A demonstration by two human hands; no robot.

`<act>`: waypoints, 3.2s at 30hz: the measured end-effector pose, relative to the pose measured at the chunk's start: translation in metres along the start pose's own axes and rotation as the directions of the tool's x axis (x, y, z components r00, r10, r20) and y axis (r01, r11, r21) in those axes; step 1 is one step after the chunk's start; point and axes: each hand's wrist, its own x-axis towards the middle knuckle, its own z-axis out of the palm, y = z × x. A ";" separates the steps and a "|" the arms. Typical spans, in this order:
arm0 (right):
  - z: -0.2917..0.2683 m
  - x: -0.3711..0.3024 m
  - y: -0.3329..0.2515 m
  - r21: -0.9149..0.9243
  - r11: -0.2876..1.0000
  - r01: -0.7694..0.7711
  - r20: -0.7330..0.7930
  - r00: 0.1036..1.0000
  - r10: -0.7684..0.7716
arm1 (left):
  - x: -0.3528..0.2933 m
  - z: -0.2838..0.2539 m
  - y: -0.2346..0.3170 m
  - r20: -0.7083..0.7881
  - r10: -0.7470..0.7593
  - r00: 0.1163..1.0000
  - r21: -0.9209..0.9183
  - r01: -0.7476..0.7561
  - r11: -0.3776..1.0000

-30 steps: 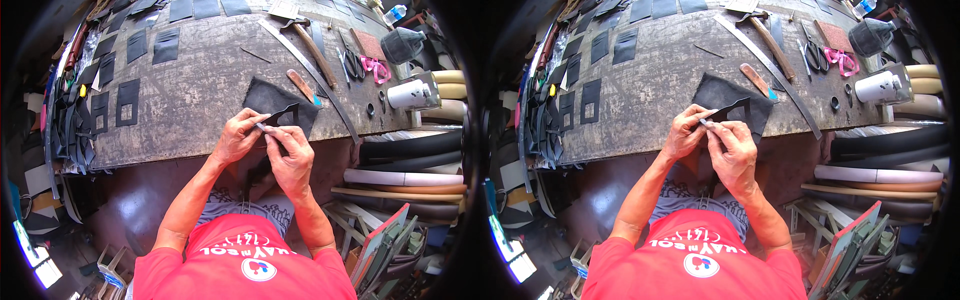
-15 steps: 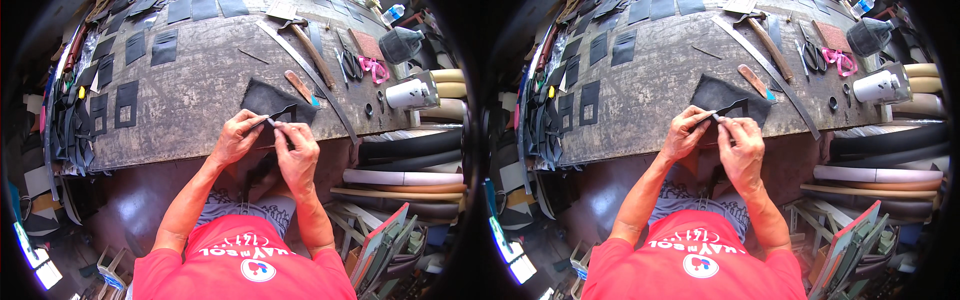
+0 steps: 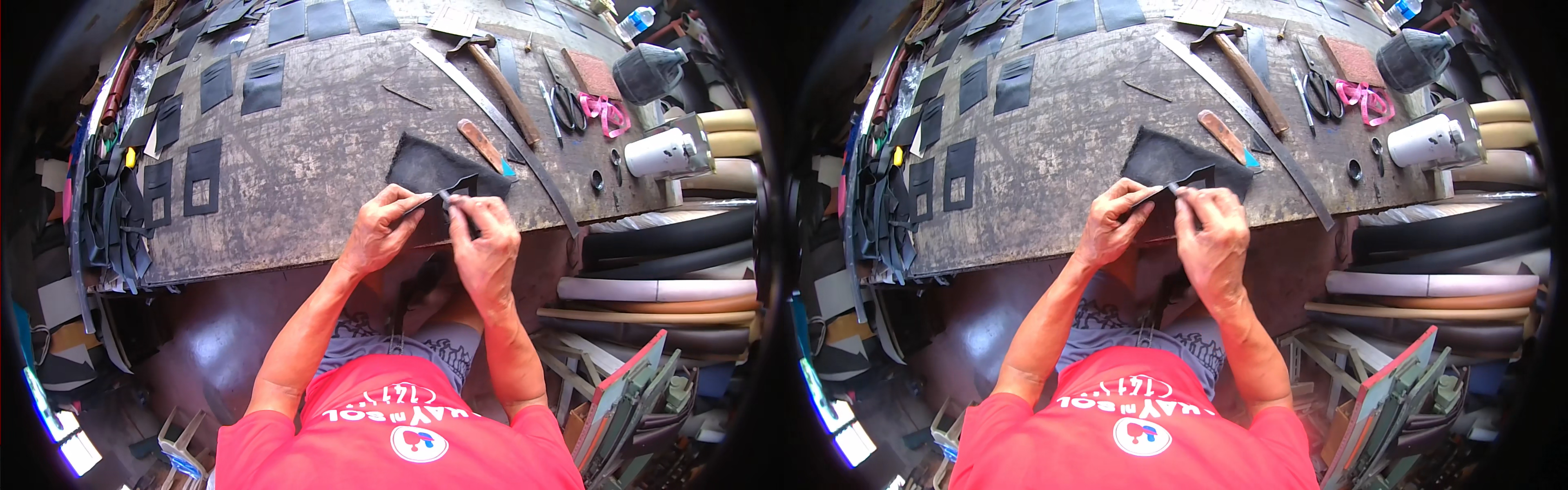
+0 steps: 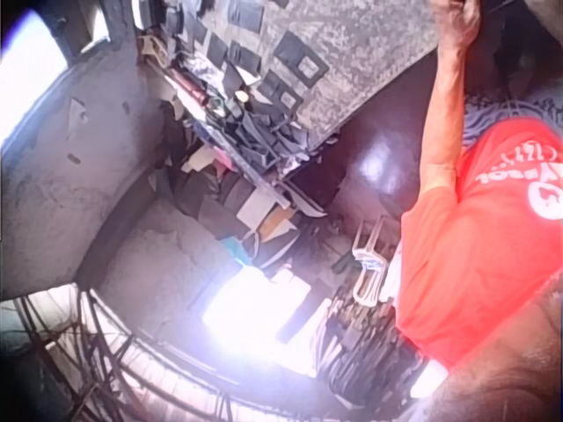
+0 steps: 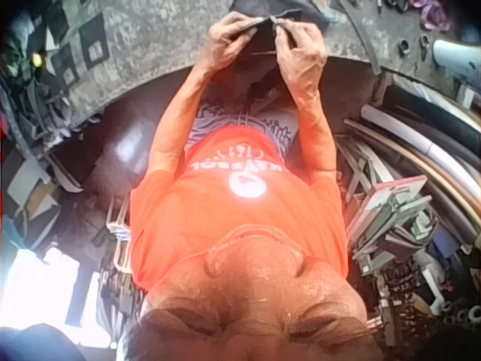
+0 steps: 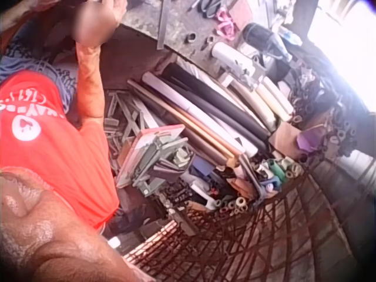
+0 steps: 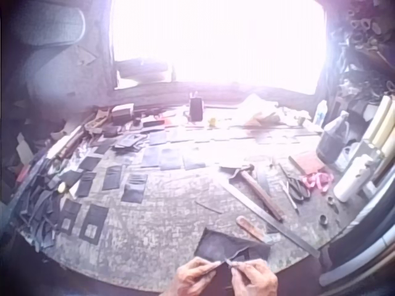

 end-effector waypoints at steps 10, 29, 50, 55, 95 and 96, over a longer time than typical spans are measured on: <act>-0.006 0.003 0.002 0.076 0.997 0.004 0.034 0.999 -0.006 | 0.000 0.001 0.000 -0.001 -0.010 1.000 -0.009 0.010 1.000; -0.052 0.025 0.081 0.023 0.973 -0.229 -0.162 0.960 0.230 | 0.000 -0.001 0.009 0.007 -0.026 1.000 0.019 0.026 0.999; -0.172 0.047 0.279 -0.313 0.901 -0.300 -0.111 0.954 0.279 | -0.056 -0.109 0.005 -0.240 -0.625 0.743 -0.560 0.420 0.714; -0.171 0.054 0.283 -0.390 0.908 -0.152 -0.079 0.988 0.131 | -0.055 -0.068 -0.001 -0.421 -0.471 0.775 -0.582 0.167 0.796; 0.093 0.062 -0.041 0.402 0.915 -0.002 0.160 0.985 -0.068 | -0.022 -0.064 -0.024 -0.438 -0.274 0.856 -0.306 0.145 0.941; 0.091 0.060 -0.042 0.386 0.922 0.015 0.175 0.981 -0.089 | -0.022 -0.063 -0.024 -0.435 -0.278 0.856 -0.317 0.144 0.938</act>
